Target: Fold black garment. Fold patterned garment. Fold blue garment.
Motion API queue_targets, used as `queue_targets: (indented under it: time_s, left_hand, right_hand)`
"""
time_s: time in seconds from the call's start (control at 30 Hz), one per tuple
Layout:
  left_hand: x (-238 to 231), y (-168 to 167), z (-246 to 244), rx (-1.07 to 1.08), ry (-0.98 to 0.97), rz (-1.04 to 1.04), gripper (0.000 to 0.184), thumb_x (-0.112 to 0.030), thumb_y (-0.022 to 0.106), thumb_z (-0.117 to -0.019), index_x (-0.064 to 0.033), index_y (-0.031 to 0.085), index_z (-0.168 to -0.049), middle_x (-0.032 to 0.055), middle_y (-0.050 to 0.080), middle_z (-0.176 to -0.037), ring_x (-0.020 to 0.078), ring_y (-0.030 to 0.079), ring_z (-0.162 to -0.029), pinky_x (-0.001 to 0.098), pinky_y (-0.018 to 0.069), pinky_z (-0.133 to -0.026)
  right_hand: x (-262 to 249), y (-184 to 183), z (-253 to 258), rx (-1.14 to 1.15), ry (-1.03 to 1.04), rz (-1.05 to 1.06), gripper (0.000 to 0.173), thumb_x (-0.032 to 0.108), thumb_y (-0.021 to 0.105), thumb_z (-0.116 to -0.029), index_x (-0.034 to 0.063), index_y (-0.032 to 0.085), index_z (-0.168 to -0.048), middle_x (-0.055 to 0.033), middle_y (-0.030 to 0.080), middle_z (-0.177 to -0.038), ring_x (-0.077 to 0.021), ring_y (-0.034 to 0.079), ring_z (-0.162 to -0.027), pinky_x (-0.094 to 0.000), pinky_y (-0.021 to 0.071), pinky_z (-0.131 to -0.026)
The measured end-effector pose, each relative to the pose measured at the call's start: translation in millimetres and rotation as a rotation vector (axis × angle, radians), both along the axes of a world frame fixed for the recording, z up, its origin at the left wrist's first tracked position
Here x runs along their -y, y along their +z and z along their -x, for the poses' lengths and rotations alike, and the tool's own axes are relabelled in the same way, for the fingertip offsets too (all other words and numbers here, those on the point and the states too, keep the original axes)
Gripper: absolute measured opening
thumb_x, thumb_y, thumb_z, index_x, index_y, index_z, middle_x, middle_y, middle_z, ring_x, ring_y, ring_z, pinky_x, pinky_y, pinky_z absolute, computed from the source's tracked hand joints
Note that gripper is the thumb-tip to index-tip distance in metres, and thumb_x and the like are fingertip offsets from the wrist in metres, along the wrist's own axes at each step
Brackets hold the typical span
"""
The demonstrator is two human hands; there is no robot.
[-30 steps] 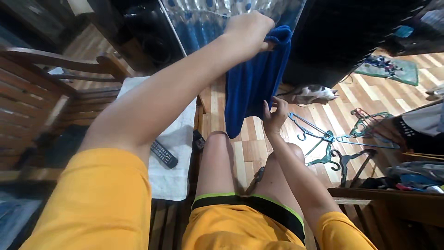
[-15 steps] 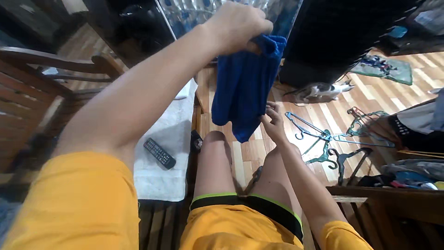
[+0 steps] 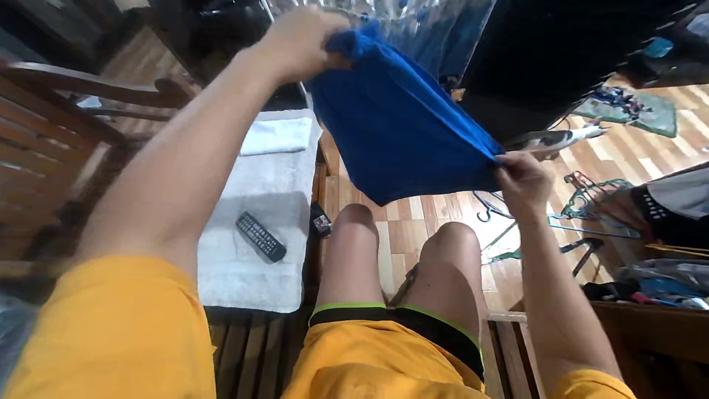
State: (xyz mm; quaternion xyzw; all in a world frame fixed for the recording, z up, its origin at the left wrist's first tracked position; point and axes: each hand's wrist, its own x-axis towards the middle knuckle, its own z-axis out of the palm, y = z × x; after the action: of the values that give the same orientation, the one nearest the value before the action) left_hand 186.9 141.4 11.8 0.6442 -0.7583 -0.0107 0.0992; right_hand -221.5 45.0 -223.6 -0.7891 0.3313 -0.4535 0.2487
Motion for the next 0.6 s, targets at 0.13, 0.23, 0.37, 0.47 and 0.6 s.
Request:
queue_targets:
  time_s: [0.13, 0.23, 0.37, 0.47, 0.6]
  left_hand:
    - [-1.3, -54.9, -15.2, -0.169, 0.003, -0.011, 0.029, -0.013, 0.061, -0.1019, 0.0056, 0.061, -0.124, 0.0279, 0.066, -0.120, 0.0424, 0.063, -0.116, 0.0605, 0.0446, -0.103]
    - [-6.9, -85.0, -2.8, -0.293, 0.011, 0.039, 0.035, -0.012, 0.057, -0.1036, 0.0029, 0.055, -0.135, 0.0270, 0.065, -0.124, 0.0405, 0.064, -0.118, 0.0568, 0.0467, -0.105]
    - [-55.8, -83.6, 50.1, -0.210, -0.133, 0.183, 0.042, -0.022, 0.062, -0.1014, 0.0001, 0.055, -0.136, 0.0245, 0.067, -0.121, 0.0422, 0.067, -0.111, 0.0620, 0.0514, -0.093]
    - [-118.8, -96.2, 106.3, -0.098, -0.369, 0.297, 0.037, -0.030, 0.073, -0.0893, -0.0069, 0.071, -0.118, 0.0159, 0.070, -0.095, 0.0340, 0.070, -0.083, 0.0513, 0.0564, -0.065]
    - [-214.4, -196.3, 178.5, -0.091, -0.466, -0.066, 0.030, -0.038, 0.065, -0.0979, -0.0291, 0.064, -0.127, 0.0048, 0.065, -0.092, 0.0252, 0.066, -0.071, 0.0424, 0.0544, -0.054]
  right_hand:
    - [1.2, 28.9, 26.0, -0.289, -0.068, -0.005, 0.035, 0.003, 0.060, -0.0988, -0.0029, 0.054, -0.133, -0.0231, 0.067, -0.114, -0.0341, 0.069, -0.099, -0.0520, 0.0565, -0.090]
    - [2.1, 24.3, 29.7, -0.435, -0.093, 0.049, 0.032, -0.001, 0.054, -0.1000, -0.0033, 0.062, -0.131, -0.0276, 0.065, -0.118, -0.0444, 0.064, -0.110, -0.0612, 0.0502, -0.097]
    - [2.0, -0.2, 23.3, -0.459, -0.138, -0.028, 0.021, -0.003, 0.055, -0.0981, -0.0103, 0.069, -0.112, -0.0342, 0.064, -0.119, -0.0520, 0.060, -0.115, -0.0663, 0.0456, -0.100]
    - [-5.7, -37.8, 22.8, -0.440, -0.138, -0.139, 0.017, -0.004, 0.060, -0.0952, -0.0109, 0.070, -0.106, -0.0336, 0.065, -0.117, -0.0524, 0.060, -0.116, -0.0668, 0.0434, -0.102]
    - [-27.5, -103.9, 32.7, -0.508, -0.053, -0.227, 0.014, -0.007, 0.061, -0.0925, -0.0052, 0.073, -0.100, -0.0281, 0.067, -0.114, -0.0478, 0.060, -0.116, -0.0649, 0.0436, -0.105]
